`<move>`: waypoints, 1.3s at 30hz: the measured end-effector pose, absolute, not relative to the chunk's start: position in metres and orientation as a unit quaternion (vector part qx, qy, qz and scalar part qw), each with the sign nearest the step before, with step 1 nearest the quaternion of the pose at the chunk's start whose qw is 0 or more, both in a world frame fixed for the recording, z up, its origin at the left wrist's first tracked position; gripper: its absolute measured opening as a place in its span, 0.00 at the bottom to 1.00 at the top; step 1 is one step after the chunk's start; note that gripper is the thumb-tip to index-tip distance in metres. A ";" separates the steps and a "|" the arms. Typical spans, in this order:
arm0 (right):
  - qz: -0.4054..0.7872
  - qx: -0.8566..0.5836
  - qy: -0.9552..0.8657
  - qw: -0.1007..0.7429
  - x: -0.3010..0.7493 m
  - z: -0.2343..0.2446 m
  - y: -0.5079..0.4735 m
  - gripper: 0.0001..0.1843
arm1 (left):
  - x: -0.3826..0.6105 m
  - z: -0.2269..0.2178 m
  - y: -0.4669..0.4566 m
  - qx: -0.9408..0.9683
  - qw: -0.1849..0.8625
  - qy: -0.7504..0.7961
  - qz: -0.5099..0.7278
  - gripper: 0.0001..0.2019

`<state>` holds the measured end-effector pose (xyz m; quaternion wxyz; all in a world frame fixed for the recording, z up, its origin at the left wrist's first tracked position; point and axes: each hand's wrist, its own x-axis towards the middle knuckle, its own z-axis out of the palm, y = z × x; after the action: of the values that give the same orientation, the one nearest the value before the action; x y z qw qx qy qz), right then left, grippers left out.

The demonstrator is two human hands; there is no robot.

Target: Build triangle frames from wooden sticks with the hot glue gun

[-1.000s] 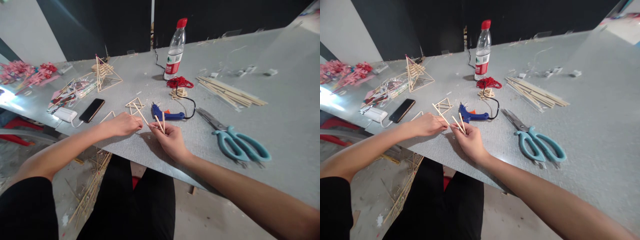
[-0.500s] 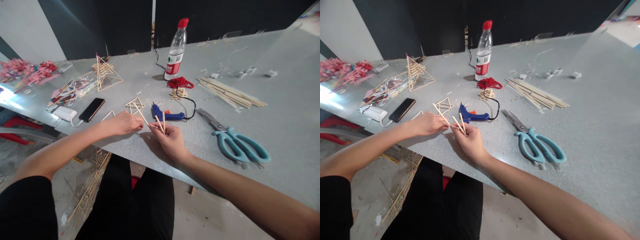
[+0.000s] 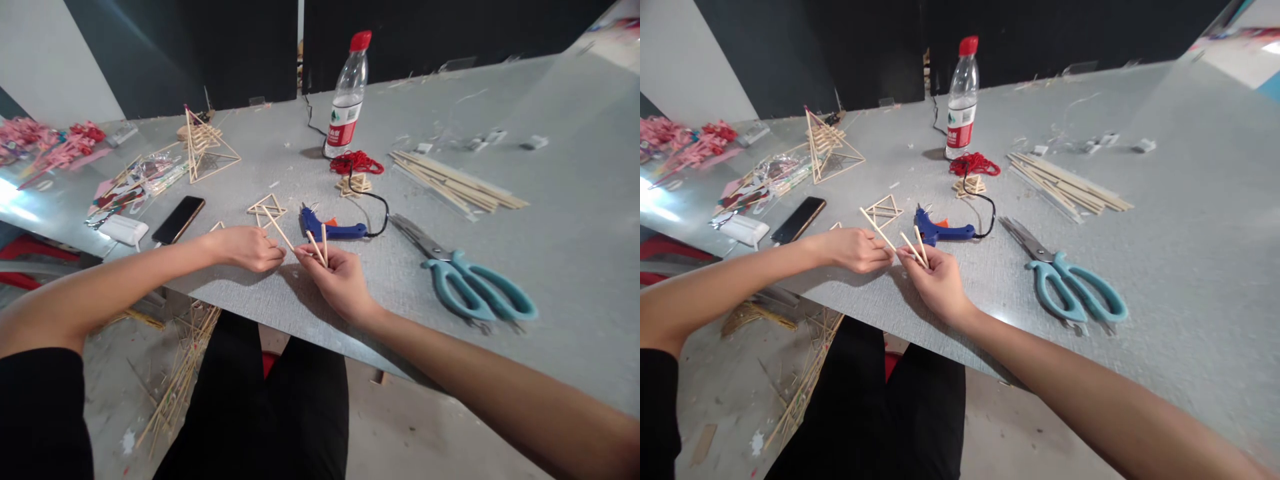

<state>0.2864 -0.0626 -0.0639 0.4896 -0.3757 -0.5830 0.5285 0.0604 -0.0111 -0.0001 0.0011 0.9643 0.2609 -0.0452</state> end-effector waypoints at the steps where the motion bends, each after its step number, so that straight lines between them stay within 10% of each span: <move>1: 0.529 -0.376 -0.582 0.489 0.286 -0.064 -0.062 0.21 | 0.061 0.000 -0.009 0.969 0.007 0.236 -0.065 0.15; 39: 0.545 -0.386 -0.560 0.490 0.287 -0.066 -0.061 0.18 | 0.067 0.006 0.026 0.986 0.060 0.091 -0.124 0.22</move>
<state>0.2870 -0.0608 -0.0656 0.4901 -0.3863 -0.5598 0.5452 0.0673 0.0257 0.0062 0.0596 0.9862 0.0911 -0.1244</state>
